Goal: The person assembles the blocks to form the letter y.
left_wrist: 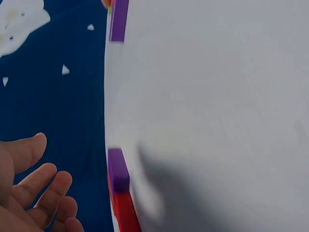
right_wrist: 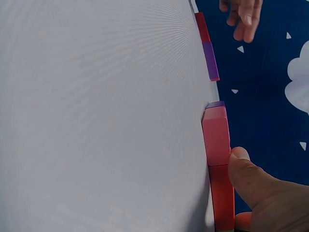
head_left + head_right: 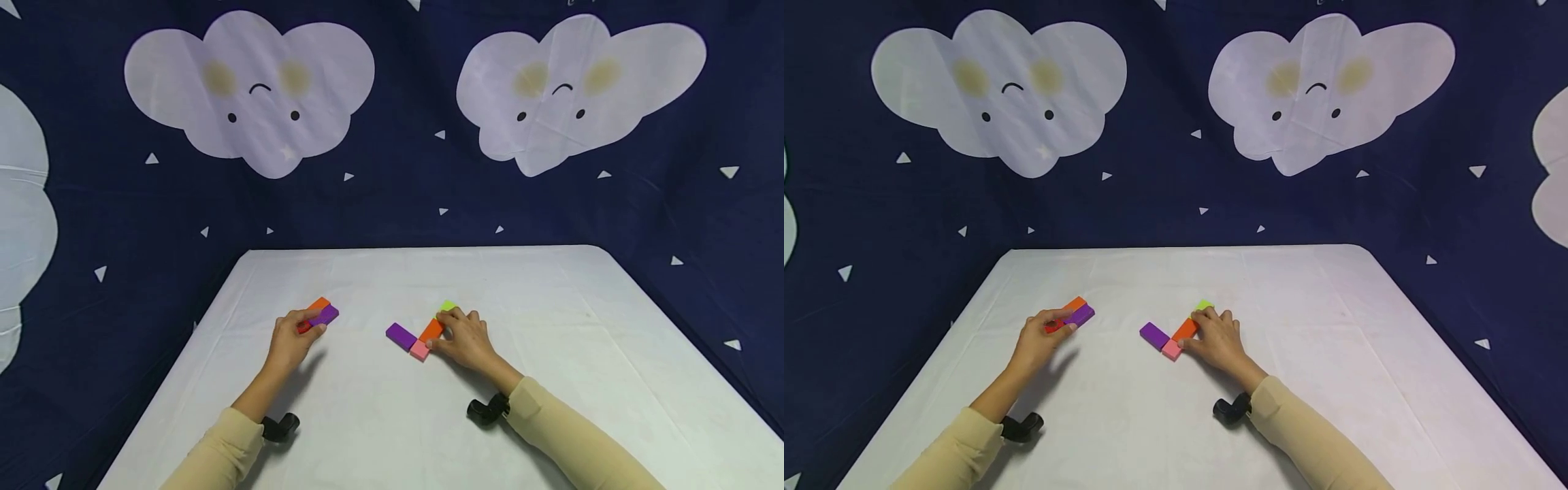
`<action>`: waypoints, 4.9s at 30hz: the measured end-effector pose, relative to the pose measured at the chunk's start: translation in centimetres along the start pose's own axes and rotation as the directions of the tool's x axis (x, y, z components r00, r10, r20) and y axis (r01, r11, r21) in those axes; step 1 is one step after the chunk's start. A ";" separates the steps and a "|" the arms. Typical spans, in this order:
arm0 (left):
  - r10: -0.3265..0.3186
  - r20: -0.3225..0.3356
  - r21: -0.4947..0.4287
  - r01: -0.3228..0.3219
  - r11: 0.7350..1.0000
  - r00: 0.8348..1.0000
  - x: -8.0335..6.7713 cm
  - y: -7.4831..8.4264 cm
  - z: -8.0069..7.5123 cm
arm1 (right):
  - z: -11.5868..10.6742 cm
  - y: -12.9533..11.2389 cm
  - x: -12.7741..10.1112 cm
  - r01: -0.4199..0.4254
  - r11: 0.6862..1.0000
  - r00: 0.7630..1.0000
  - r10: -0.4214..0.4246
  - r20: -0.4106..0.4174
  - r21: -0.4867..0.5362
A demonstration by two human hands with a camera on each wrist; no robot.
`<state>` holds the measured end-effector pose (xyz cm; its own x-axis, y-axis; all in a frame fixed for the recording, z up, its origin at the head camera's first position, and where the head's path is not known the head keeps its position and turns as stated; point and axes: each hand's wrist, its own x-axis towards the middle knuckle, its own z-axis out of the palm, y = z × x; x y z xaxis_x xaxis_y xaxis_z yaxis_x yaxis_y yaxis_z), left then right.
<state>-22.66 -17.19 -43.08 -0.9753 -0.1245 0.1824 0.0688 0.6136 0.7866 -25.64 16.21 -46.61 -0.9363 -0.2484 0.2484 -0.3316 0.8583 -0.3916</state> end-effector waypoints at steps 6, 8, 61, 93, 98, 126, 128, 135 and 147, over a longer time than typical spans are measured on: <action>-0.059 -0.046 -0.004 0.059 0.998 0.997 0.2 -1.9 -1.4 | 0.0 0.1 0.0 -0.003 1.000 1.000 0.003 0.003 -0.005; -0.073 -0.051 -0.005 0.073 0.997 0.996 0.4 -2.4 -1.7 | 0.1 0.1 0.0 -0.004 1.000 1.000 0.004 0.002 -0.006; -0.135 -0.021 0.083 0.136 0.987 0.991 1.3 -4.0 -2.6 | 0.0 0.1 0.0 0.001 1.000 1.000 -0.001 0.000 -0.006; 0.094 0.195 0.006 -0.097 0.995 0.976 4.3 1.5 3.8 | 0.1 0.1 -0.1 -0.005 1.000 1.000 0.005 0.001 -0.004; 0.119 0.233 0.011 -0.125 0.992 0.965 4.4 1.8 4.6 | 0.1 0.1 -0.1 -0.007 1.000 1.000 0.007 0.000 -0.002; 0.237 0.354 0.044 -0.269 0.962 0.905 4.8 1.4 6.7 | 0.0 0.1 -0.1 -0.005 1.000 1.000 0.005 0.000 -0.004; 0.235 0.358 0.042 -0.267 0.963 0.903 4.8 1.4 6.7 | 0.0 0.1 -0.1 -0.007 1.000 1.000 0.007 0.000 -0.004; 0.190 0.334 0.001 -0.202 0.979 0.923 4.5 1.7 6.7 | -0.1 0.1 -0.1 -0.011 1.000 1.000 0.011 0.006 -0.003; 0.066 0.135 0.003 -0.067 0.998 0.989 3.7 2.2 7.1 | -0.1 0.0 -0.1 -0.012 1.000 1.000 0.012 0.007 0.006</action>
<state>-27.59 -10.75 -44.87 -0.9881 0.0228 0.1521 0.1330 0.6232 0.7707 -25.56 16.33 -46.55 -0.9409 -0.2416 0.2374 -0.3213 0.8585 -0.3997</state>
